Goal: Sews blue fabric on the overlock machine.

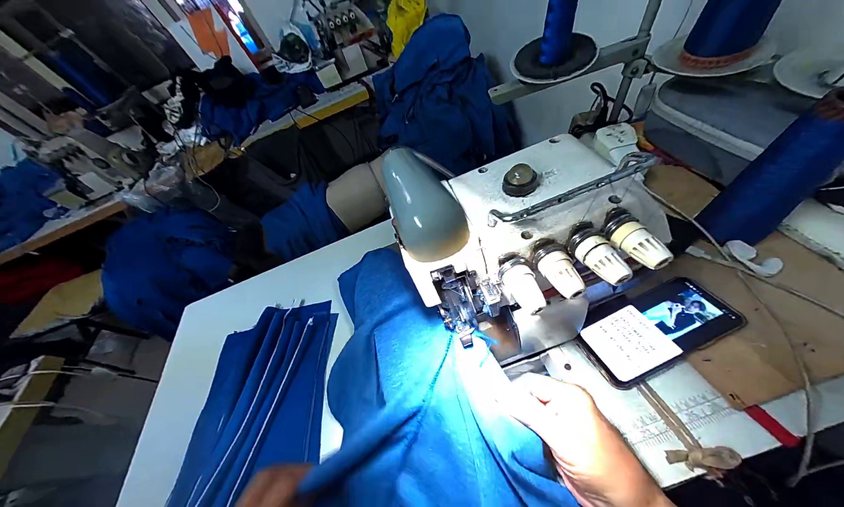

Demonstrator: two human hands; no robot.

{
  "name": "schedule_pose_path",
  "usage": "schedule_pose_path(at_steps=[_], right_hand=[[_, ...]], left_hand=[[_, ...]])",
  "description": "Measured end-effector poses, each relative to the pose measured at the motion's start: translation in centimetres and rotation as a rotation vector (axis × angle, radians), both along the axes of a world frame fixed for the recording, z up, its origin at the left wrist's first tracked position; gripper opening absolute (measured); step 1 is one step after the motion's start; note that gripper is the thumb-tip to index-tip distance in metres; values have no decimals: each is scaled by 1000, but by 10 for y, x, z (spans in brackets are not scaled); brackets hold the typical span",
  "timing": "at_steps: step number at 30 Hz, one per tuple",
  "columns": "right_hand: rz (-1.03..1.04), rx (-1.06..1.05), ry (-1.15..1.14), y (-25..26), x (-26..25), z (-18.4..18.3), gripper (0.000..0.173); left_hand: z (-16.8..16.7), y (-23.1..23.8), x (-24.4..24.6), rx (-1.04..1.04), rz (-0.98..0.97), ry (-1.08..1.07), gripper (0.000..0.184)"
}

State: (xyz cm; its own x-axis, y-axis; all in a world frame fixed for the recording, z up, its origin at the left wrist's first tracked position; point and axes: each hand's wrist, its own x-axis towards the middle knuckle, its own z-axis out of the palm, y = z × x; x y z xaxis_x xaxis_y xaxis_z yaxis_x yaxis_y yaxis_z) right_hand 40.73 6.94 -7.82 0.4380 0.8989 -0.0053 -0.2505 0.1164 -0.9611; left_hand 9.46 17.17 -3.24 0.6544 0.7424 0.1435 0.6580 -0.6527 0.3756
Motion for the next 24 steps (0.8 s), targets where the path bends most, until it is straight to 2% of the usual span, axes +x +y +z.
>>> schedule_pose_path(at_steps=[3, 5, 7, 8, 10, 11, 12, 13, 14, 15, 16, 18, 20, 22, 24], right_hand=[[-13, -4, 1, -1, -9, 2, 18], [4, -6, -5, -4, -15, 4, 18], [33, 7, -31, -12, -19, 6, 21], [36, 25, -63, -17, -19, 8, 21], [47, 34, -116, -29, -15, 16, 19], [58, 24, -123, -34, -13, 20, 18], [72, 16, -122, -39, -12, 23, 16], [84, 15, -118, -41, -11, 24, 16], [91, 16, -118, -42, -10, 25, 16], [92, 13, -122, -42, -9, 24, 16], [96, 4, -127, -43, -10, 24, 17], [107, -37, -115, -45, -13, 22, 18], [100, -98, -62, -47, -20, 19, 19], [108, -152, 33, -51, -22, 16, 16], [125, -168, 115, -52, -21, 12, 17]], left_hand=[[51, 88, -10, 324, -31, 99, 24], [69, 139, -8, 551, 75, 63, 32], [78, 153, 4, 546, 171, -4, 46], [76, 144, 16, 485, 172, -29, 64], [48, 110, 36, 260, 121, -9, 90], [22, 91, 42, 112, 93, 25, 89], [-8, 75, 45, -7, 69, 44, 77], [-34, 65, 44, -72, 52, 34, 57], [-54, 63, 39, -29, 39, -4, 35], [-60, 67, 31, 51, 34, -32, 23], [-53, 73, 21, 119, 53, -42, 19], [-15, 83, 14, 283, 143, -29, 21], [25, 76, 38, 393, 122, -82, 28], [37, 48, 81, 351, -88, -190, 33], [23, 19, 120, 158, -330, -221, 43]])
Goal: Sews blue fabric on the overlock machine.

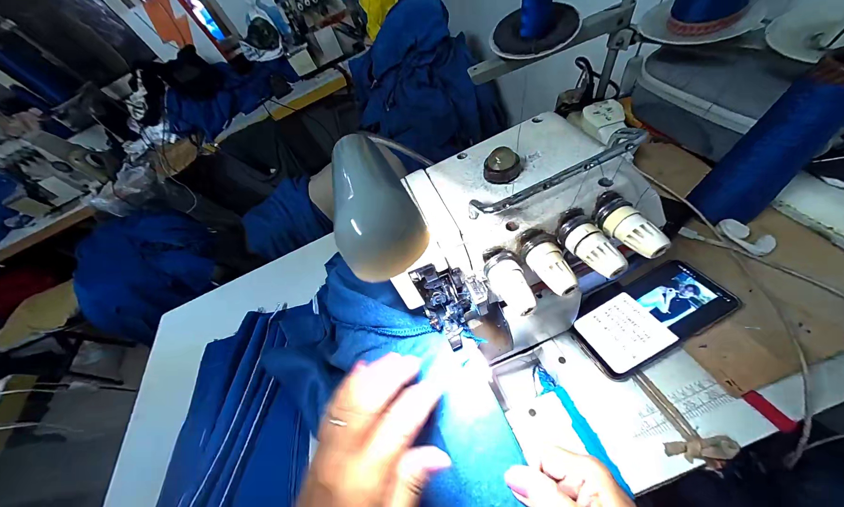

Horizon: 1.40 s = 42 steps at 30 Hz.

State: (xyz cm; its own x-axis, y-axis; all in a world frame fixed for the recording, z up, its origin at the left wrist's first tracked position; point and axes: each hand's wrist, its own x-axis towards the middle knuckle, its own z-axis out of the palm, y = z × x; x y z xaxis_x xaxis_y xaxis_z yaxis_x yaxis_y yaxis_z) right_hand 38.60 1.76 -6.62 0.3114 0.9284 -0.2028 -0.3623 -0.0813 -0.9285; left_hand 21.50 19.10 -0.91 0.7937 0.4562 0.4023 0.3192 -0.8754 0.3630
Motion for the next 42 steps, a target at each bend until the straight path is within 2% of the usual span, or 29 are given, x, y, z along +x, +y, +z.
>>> schedule_pose_path(at_steps=[1, 3, 6, 9, 11, 14, 15, 18, 19, 21, 23, 24, 25, 26, 28, 30, 32, 33, 34, 35, 36, 37, 38, 40, 41, 42], right_hand=[[4, -7, 15, 1, 1, -1, 17], [10, -12, 34, 4, 4, -3, 19], [-7, -2, 4, 17, 5, -9, 20], [-30, 114, -88, 29, 5, -22, 22], [-50, 148, -114, 32, 4, -26, 21], [-57, 129, -92, 28, 2, -28, 19], [-56, 127, -70, 27, 1, -28, 15], [-13, 145, 76, 17, 0, -27, 9], [20, 133, 74, 9, -2, -25, 10], [58, 89, 1, -7, -2, -13, 8], [81, 107, -49, -23, -1, -2, 7], [102, 136, -52, -30, -1, 2, 10], [134, 155, -33, -34, 0, 3, 12], [169, 157, -8, -35, 1, 2, 13], [209, 120, 19, -36, 1, -5, 13], [185, 127, -50, -44, 0, 0, 16], [197, 171, -110, -58, 4, 9, 20], [217, 175, -159, -62, 8, 6, 23], [245, 165, -246, -63, 9, -5, 28], [263, 147, -370, -63, 8, -20, 33], [236, 121, -507, -63, 7, -30, 32], [157, 111, -638, -60, 6, -33, 28], [50, 114, -737, -56, 5, -33, 28], [-158, 121, -852, -40, 10, -33, 35], [-232, 135, -844, -26, 15, -33, 35], [-250, 144, -772, -13, 18, -35, 32]], left_hand=[[-10, -9, 12, -49, -69, 29, 50], [-28, -12, 20, -52, -84, 56, 55], [-32, -9, 24, 21, -24, 40, 56], [-31, -16, 34, 84, 35, 2, 58], [-27, -23, 40, 49, 26, -33, 54], [-26, -26, 50, 57, 132, -199, 36], [-25, -27, 52, 59, 135, -203, 38], [-27, -40, 49, -68, -33, -267, 41], [-31, -47, 40, -98, -1, -319, 41], [-45, -54, 14, -51, 274, -380, 44], [-66, -67, -13, -71, 611, -225, 60], [-73, -75, -21, -156, 686, -105, 66], [-80, -84, -26, -269, 687, -38, 64], [-83, -92, -27, -342, 641, -44, 50], [-77, -101, -32, -601, 517, -255, 13], [-50, -97, -44, -962, 444, -624, 26], [-27, -90, -63, -1060, 426, -866, 22], [-27, -88, -72, -1113, 363, -1010, 22], [-39, -87, -84, -1205, 236, -1116, 26], [-63, -90, -98, -1365, 29, -1200, 30], [-85, -96, -103, -1530, -67, -1260, 33], [-93, -101, -102, -1662, -96, -1256, 33], [-85, -104, -95, -1739, -23, -1230, 37], [-40, -105, -68, -1671, 294, -1078, 53], [-28, -103, -63, -1620, 332, -1016, 57], [-24, -99, -65, -1582, 297, -984, 53]])
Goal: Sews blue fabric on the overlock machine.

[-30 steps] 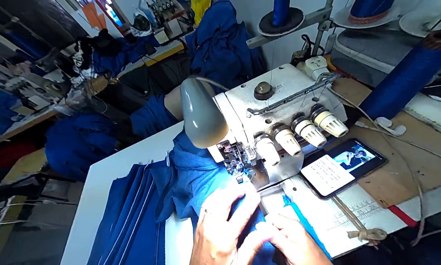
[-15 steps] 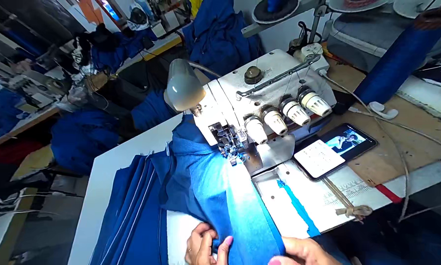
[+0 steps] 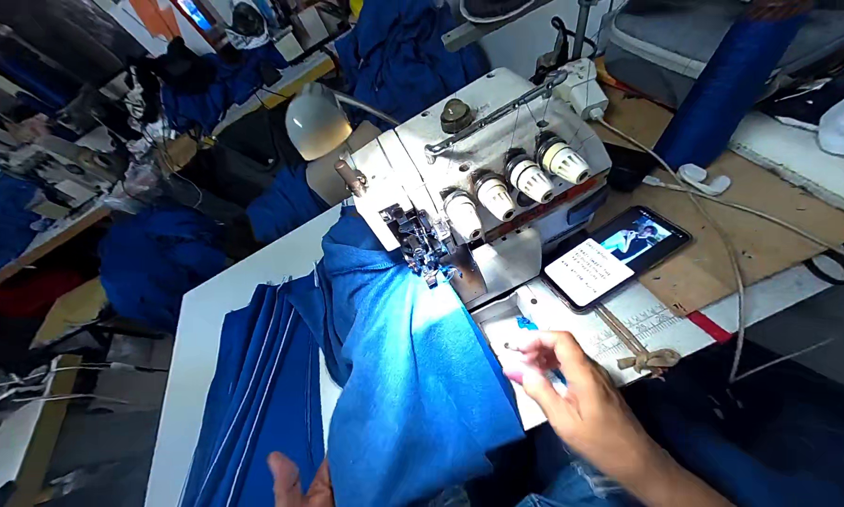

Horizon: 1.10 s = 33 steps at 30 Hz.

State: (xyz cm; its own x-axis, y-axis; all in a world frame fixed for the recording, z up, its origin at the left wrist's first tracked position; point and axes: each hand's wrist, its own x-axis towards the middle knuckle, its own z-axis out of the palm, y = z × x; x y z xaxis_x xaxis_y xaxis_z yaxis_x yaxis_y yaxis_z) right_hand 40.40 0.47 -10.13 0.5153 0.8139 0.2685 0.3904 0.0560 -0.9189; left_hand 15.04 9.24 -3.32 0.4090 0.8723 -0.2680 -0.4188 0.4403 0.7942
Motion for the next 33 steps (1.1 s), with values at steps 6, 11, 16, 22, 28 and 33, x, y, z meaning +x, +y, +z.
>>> schedule_pose_path(at_steps=[6, 11, 16, 22, 28, 33], right_hand=[[235, -41, 812, 20, -17, -5, 24], [289, -71, 1046, -1, -20, -4, 29], [271, -56, 1019, -12, -18, 7, 24], [175, -128, 972, -14, -21, 17, 14], [180, -180, 771, -23, -20, 5, 17], [243, -6, 293, -41, -29, -15, 32]], left_hand=[[12, 31, -25, 270, 85, 467, 27], [5, 47, -25, 274, 116, 424, 27], [14, 46, -22, 326, 94, 428, 25], [5, 49, -28, 329, 87, 420, 25], [-8, 44, -26, 289, 112, 408, 21], [-23, 26, -15, 157, -3, 181, 53]])
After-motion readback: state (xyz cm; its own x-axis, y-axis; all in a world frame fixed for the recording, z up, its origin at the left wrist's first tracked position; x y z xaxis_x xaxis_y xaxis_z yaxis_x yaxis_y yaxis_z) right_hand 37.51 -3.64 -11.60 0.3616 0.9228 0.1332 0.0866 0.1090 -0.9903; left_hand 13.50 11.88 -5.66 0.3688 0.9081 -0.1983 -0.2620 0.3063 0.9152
